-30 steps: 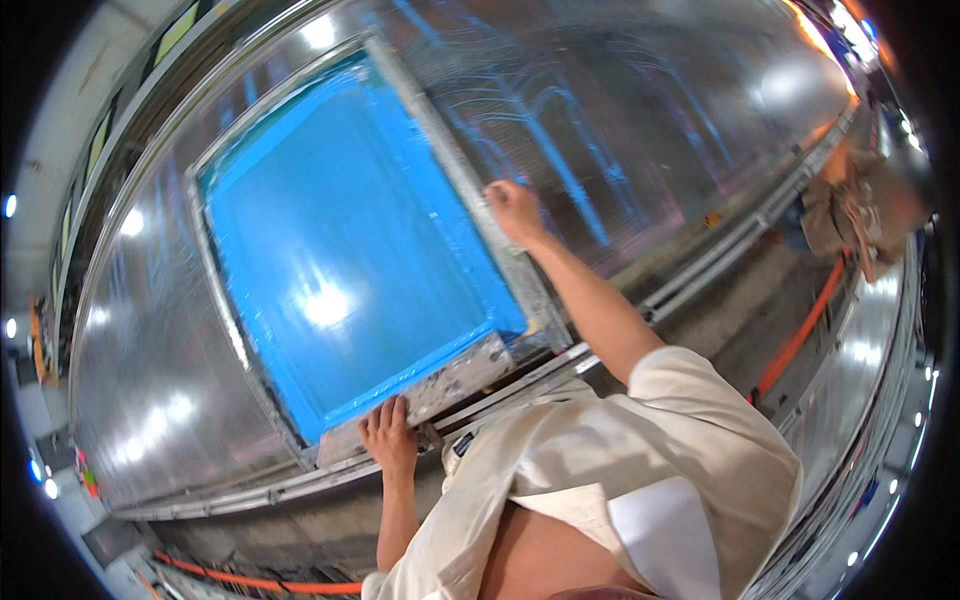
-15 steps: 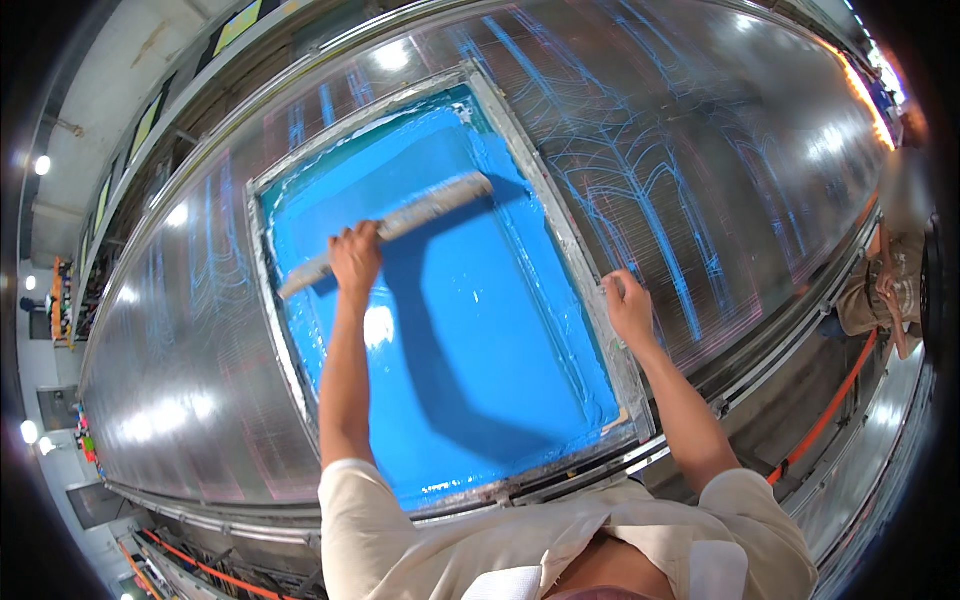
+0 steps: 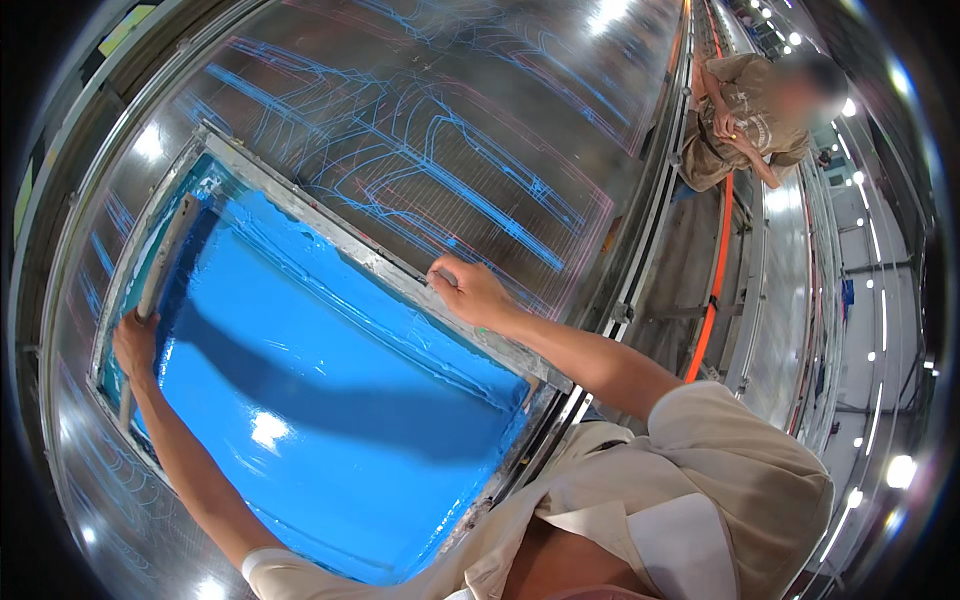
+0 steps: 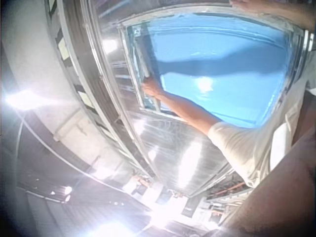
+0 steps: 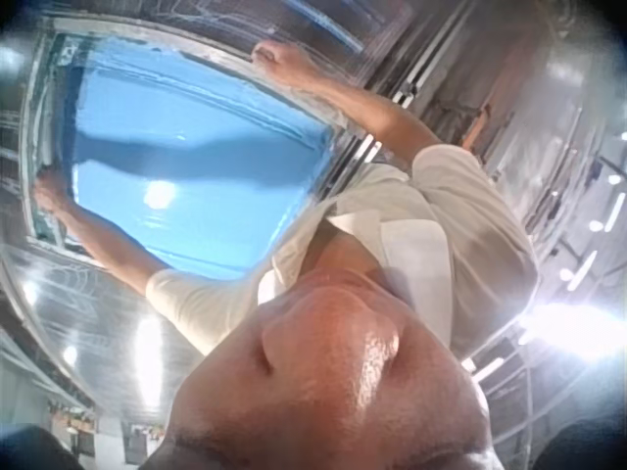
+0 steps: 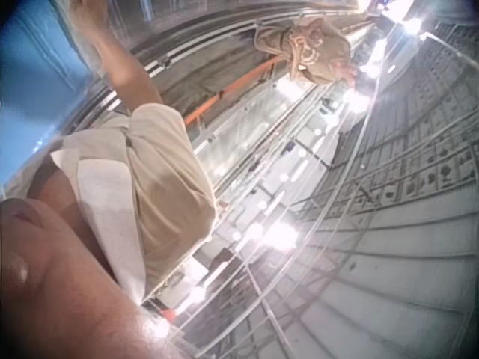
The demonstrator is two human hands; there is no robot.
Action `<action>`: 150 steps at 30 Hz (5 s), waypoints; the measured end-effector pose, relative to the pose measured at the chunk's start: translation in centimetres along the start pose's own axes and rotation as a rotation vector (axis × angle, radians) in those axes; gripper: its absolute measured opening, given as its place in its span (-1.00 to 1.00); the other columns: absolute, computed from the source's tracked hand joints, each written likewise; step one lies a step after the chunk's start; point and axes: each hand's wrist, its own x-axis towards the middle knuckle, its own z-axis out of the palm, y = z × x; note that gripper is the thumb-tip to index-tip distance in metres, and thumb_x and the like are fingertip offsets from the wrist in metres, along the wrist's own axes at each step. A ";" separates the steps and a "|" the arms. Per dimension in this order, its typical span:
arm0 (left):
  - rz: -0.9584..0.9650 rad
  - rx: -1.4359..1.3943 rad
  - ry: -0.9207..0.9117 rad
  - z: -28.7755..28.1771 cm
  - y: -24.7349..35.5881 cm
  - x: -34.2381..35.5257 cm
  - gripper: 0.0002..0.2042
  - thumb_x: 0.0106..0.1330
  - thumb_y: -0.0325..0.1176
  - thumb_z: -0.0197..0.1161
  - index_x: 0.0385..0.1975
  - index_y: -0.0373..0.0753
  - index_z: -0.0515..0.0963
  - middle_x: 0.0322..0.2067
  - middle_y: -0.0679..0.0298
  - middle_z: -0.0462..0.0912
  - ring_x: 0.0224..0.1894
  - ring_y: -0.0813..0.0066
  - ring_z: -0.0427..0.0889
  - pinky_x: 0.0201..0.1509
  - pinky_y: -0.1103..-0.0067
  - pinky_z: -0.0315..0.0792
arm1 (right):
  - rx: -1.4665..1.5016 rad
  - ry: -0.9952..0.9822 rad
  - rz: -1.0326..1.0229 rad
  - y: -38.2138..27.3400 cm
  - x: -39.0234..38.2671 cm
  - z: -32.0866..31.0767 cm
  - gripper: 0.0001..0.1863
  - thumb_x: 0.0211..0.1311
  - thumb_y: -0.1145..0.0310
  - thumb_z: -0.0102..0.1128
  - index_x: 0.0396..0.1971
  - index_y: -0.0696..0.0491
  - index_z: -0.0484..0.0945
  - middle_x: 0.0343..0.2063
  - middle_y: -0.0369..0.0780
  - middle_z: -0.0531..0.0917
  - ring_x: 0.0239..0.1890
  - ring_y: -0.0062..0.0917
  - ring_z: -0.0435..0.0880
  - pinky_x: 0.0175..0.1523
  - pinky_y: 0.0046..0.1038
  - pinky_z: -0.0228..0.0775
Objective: The person uses a squeegee to spread blue ink across a screen printing frame, repeatedly pulling the ink from one side to the other to achieve even coverage. The person adjusts the frame position and continues the inking process throughout the clip.
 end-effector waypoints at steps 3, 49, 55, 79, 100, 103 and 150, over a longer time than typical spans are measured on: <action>0.006 -0.012 -0.050 -3.2 2.6 -3.8 -0.67 0.12 -0.14 0.47 -0.13 -0.08 0.72 -0.32 0.02 0.74 -0.21 -0.09 0.71 -0.14 0.14 0.56 | 0.043 0.017 -0.023 -0.8 -0.5 -0.5 -0.76 0.40 0.16 0.06 -0.15 -0.04 0.61 -0.71 -0.10 0.61 -0.62 -0.19 0.64 -0.42 -0.14 0.42; -0.101 -0.190 0.092 -7.5 28.1 -60.8 -0.59 -0.12 -0.56 0.38 -0.17 -0.11 0.69 -0.15 0.33 0.74 -0.10 0.28 0.66 -0.01 0.33 0.41 | 0.249 0.110 -0.447 3.8 -0.7 0.9 -0.79 0.19 0.23 0.30 -0.30 0.05 0.69 -0.37 -0.02 0.73 -0.24 -0.10 0.74 -0.15 -0.22 0.53; -0.136 -0.137 0.062 -4.4 27.1 -60.6 -0.61 -0.12 -0.54 0.42 -0.19 -0.09 0.68 -0.21 0.32 0.74 -0.14 0.24 0.65 -0.05 0.32 0.40 | 0.392 0.115 -0.519 6.4 -0.1 3.9 -0.79 0.19 0.25 0.30 -0.31 0.07 0.68 -0.36 0.00 0.73 -0.22 -0.08 0.73 -0.13 -0.21 0.53; -0.059 -0.125 0.037 -7.7 27.5 -62.6 -0.54 -0.13 -0.59 0.29 -0.12 -0.13 0.64 -0.08 0.32 0.70 -0.09 0.25 0.61 -0.06 0.32 0.33 | 0.112 0.025 -0.349 4.2 1.6 3.2 -0.74 0.36 0.19 0.13 -0.15 0.01 0.66 -0.23 -0.07 0.73 -0.12 -0.09 0.69 0.00 -0.16 0.48; 0.083 0.015 0.307 -1.3 0.6 -13.4 -0.86 0.16 -0.32 0.34 -0.29 -0.08 0.60 -0.29 0.23 0.68 -0.26 0.12 0.68 -0.19 0.21 0.52 | -0.082 0.207 -0.261 -0.3 -1.7 3.1 -0.77 0.26 0.18 0.27 -0.24 0.03 0.62 -0.36 -0.01 0.72 -0.24 -0.06 0.73 -0.14 -0.24 0.49; 0.126 -0.087 0.287 -3.3 0.3 -8.1 -0.81 0.13 -0.27 0.38 -0.27 -0.10 0.61 -0.29 0.16 0.67 -0.24 0.05 0.68 -0.22 0.18 0.56 | -0.035 0.208 -0.221 -0.2 -1.9 2.3 -0.76 0.27 0.16 0.28 -0.22 -0.01 0.61 -0.42 0.02 0.71 -0.27 -0.01 0.73 -0.20 -0.18 0.51; -0.157 -0.333 0.128 -11.2 24.1 -61.2 -0.87 0.03 -0.42 0.34 -0.40 -0.12 0.60 -0.34 0.31 0.61 -0.20 0.29 0.60 -0.07 0.38 0.38 | -0.025 0.059 -0.535 -0.9 0.9 -2.4 -0.69 0.42 0.28 0.13 -0.12 0.24 0.66 -0.22 -0.12 0.74 -0.21 -0.43 0.66 -0.04 -0.38 0.48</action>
